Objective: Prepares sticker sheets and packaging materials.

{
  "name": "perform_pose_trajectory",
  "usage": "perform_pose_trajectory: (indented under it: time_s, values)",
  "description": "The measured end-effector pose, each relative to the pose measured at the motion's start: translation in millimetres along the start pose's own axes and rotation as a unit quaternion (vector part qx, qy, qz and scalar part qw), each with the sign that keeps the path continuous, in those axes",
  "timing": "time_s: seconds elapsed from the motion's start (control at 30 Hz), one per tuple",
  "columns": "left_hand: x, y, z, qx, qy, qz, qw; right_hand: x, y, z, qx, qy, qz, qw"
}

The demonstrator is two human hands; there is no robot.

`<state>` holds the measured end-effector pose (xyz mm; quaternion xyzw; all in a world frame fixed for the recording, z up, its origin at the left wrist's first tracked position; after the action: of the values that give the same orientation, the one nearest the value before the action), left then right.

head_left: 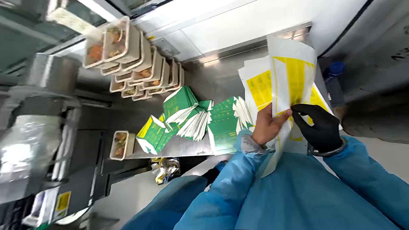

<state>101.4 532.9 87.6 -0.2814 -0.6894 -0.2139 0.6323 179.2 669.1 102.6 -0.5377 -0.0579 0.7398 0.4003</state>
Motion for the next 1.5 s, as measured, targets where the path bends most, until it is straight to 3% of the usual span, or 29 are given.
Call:
perform_pose_trajectory:
  time_s: [0.13, 0.37, 0.63, 0.9, 1.17, 1.33, 1.5]
  values:
    - [0.2, -4.7, -0.6, 0.006, -0.005, 0.001, 1.0, 4.8, -0.7, 2.1, 0.006, 0.017, 0.024, 1.0]
    - [-30.2, -9.9, -3.5, 0.022, -0.012, -0.021, 0.999, -10.1, 5.5, 4.5, 0.04, -0.072, -0.077, 0.994]
    - [-27.1, -14.5, 4.6, 0.055, -0.004, -0.059, 0.997, 4.9, 4.0, 8.3, 0.017, 0.01, 0.042, 0.999]
    - [-21.7, -13.8, 14.9, 0.032, 0.029, -0.022, 0.999, 14.6, -0.8, 15.1, -0.025, 0.123, 0.045, 0.991]
    - [-15.2, -10.6, 9.6, 0.022, 0.028, 0.038, 0.999, -10.5, 0.7, 23.2, 0.02, -0.033, -0.157, 0.987]
    - [-11.9, -9.6, 13.3, 0.006, 0.005, 0.009, 1.0, 10.8, 1.5, 36.2, -0.005, -0.008, -0.056, 0.998]
    - [-7.3, -12.6, 26.0, 0.039, 0.013, -0.045, 0.998, 18.7, -3.0, 43.8, -0.073, 0.029, 0.076, 0.994]
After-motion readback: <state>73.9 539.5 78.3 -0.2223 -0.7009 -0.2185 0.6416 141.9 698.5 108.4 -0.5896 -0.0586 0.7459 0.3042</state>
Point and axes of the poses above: each hand's wrist, its own z-axis towards the middle knuckle, its own y-axis out of the palm, x = y × z, the point moved 10 cm from there along z, towards the middle knuckle, and after that the axes turned 2 degrees about y, right-handed, at the moved point
